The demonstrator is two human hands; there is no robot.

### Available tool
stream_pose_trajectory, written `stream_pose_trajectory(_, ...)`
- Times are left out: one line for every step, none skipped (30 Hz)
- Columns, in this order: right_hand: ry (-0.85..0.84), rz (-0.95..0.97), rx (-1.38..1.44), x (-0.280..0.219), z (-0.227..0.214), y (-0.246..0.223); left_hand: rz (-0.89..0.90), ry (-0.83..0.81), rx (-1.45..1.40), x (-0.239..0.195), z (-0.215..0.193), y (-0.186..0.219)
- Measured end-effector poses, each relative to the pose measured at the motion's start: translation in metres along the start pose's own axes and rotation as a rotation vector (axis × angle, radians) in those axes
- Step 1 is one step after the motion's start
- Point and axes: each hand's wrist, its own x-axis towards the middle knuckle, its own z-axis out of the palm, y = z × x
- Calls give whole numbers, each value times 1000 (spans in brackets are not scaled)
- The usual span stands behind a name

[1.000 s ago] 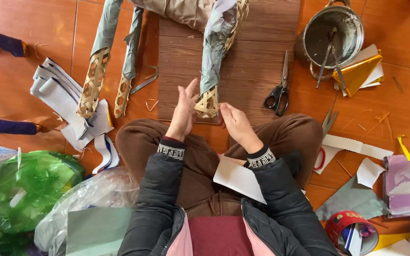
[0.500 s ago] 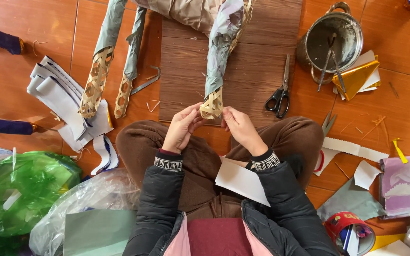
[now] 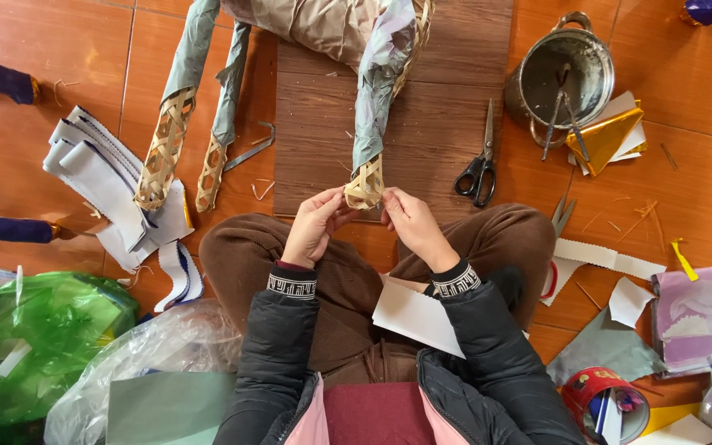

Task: Decorating a giraffe sculpture by wrapping its frame with paper and colored tape.

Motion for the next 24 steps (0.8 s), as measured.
stream_pose_trajectory(2, -1, 0, -1, 0, -1, 0, -2, 1, 0, 0, 0)
stream_pose_trajectory(4, -1, 2, -1, -1, -3, -4, 6, 2, 0, 0, 1)
stream_pose_trajectory(4, -1, 3, -2, -1, -4, -9, 15, 1, 0, 0, 1)
stream_pose_trajectory(5, -2, 2, -3, -2, -6, -8, 14, 1, -1, 1, 1)
stream_pose_trajectory(12, -3, -13, -5, -3, -9, -6, 29, 4, -1, 2, 2)
stream_pose_trajectory(20, -4, -29, -6, -3, -12, -5, 44, 7, -2, 2, 3)
stream_pose_trajectory(15, -8, -31, -9, -5, -16, 0, 48, 4, -1, 1, 1)
stream_pose_trajectory(39, 45, -94, -13, -6, -20, 26, 82, 39, 0, 0, 0)
stream_pose_trajectory(57, 94, -160, -16, -8, -24, 57, 121, 70, 1, -2, -2)
stream_pose_trajectory(47, 86, -166, -22, -12, -31, 66, 129, 64, 2, 0, -1)
stream_pose_trajectory(12, 102, -202, -27, -16, -37, 100, 161, 57, 2, 2, -1)
stream_pose_trajectory(-22, 118, -239, -31, -19, -44, 134, 194, 51, 2, 1, 0)
stream_pose_trajectory(-55, 105, -254, -39, -19, -57, 152, 223, 33, 4, 5, -3)
stream_pose_trajectory(-153, 21, -206, -48, -18, -71, 190, 237, 54, 5, 6, -5)
stream_pose_trajectory(-265, -62, -158, -56, -16, -85, 231, 264, 73, 4, 5, -7)
stream_pose_trajectory(-312, -72, -173, -63, -13, -98, 250, 307, 51, 7, 3, -12)
stream_pose_trajectory(-527, -287, -57, -69, -10, -112, 351, 332, 217, 11, 0, -15)
stream_pose_trajectory(-740, -495, 74, -74, -8, -125, 442, 359, 388, 15, -5, -19)
stream_pose_trajectory(-794, -493, 68, -77, 0, -147, 451, 409, 367, -1, 4, 0)
stream_pose_trajectory(-1098, -608, 182, -80, 7, -169, 468, 418, 408, -17, 13, 19)
stream_pose_trajectory(-1400, -711, 307, -84, 14, -190, 485, 425, 453, -32, 22, 38)
stream_pose_trajectory(-1450, -701, 309, -88, 23, -189, 491, 472, 435, -41, 20, 41)
stream_pose_trajectory(-1588, -756, 432, -92, 31, -189, 526, 451, 435, -49, 18, 45)
stream_pose_trajectory(-1723, -804, 561, -97, 38, -188, 561, 431, 437, -57, 17, 49)
